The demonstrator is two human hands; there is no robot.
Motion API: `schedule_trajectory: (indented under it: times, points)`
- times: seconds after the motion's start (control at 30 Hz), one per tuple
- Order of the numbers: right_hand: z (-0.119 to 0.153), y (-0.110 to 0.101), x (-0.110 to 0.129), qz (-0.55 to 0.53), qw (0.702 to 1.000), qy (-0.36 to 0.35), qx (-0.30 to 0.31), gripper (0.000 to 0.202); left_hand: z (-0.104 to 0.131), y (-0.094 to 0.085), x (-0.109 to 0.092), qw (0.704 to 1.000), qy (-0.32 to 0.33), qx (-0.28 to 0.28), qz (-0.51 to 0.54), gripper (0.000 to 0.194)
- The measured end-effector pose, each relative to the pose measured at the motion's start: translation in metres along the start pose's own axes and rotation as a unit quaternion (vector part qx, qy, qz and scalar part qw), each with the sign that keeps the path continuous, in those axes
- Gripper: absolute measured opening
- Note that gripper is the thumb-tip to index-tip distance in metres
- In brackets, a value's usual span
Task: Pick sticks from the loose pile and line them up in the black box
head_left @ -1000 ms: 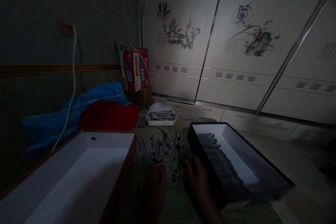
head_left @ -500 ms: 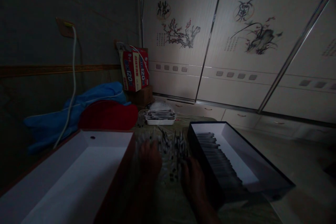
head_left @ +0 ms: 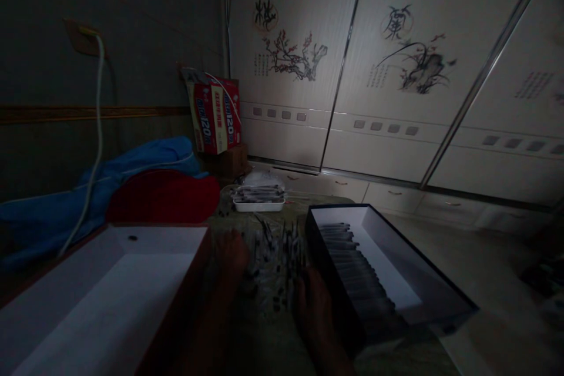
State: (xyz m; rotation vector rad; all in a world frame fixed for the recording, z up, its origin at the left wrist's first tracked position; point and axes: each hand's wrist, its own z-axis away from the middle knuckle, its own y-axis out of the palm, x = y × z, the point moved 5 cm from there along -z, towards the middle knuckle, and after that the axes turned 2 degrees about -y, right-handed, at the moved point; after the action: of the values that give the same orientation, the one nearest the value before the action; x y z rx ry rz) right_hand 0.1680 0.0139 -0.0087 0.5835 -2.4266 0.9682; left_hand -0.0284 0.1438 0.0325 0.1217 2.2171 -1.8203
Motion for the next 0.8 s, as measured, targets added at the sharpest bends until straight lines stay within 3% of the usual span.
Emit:
schedule_trajectory:
  times: [0.17, 0.33, 0.57, 0.73, 0.8]
  points:
    - [0.001, -0.001, -0.002, 0.011, 1.0, -0.011, -0.013, 0.038, 0.019, 0.005, -0.004, 0.997, 0.034, -0.055, 0.033, 0.043]
    - [0.002, 0.0, 0.001, 0.01, 1.0, -0.027, -0.005, 0.032, 0.036, -0.001, -0.005, 0.987, 0.058, -0.112, 0.1, 0.042]
    - [0.004, -0.003, 0.003, 0.059, 0.995, -0.066, -0.036, 0.029, 0.04, -0.016, 0.003, 0.944, 0.086, -0.179, 0.262, 0.04]
    - [0.002, -0.005, 0.03, 0.096, 0.986, -0.087, 0.103, 0.016, 0.041, -0.016, 0.018, 0.89, 0.018, -0.223, 0.398, 0.031]
    - [0.001, -0.006, 0.038, 0.134, 0.979, -0.079, 0.131, 0.013, 0.044, -0.014, 0.023, 0.864, -0.014, -0.234, 0.446, 0.034]
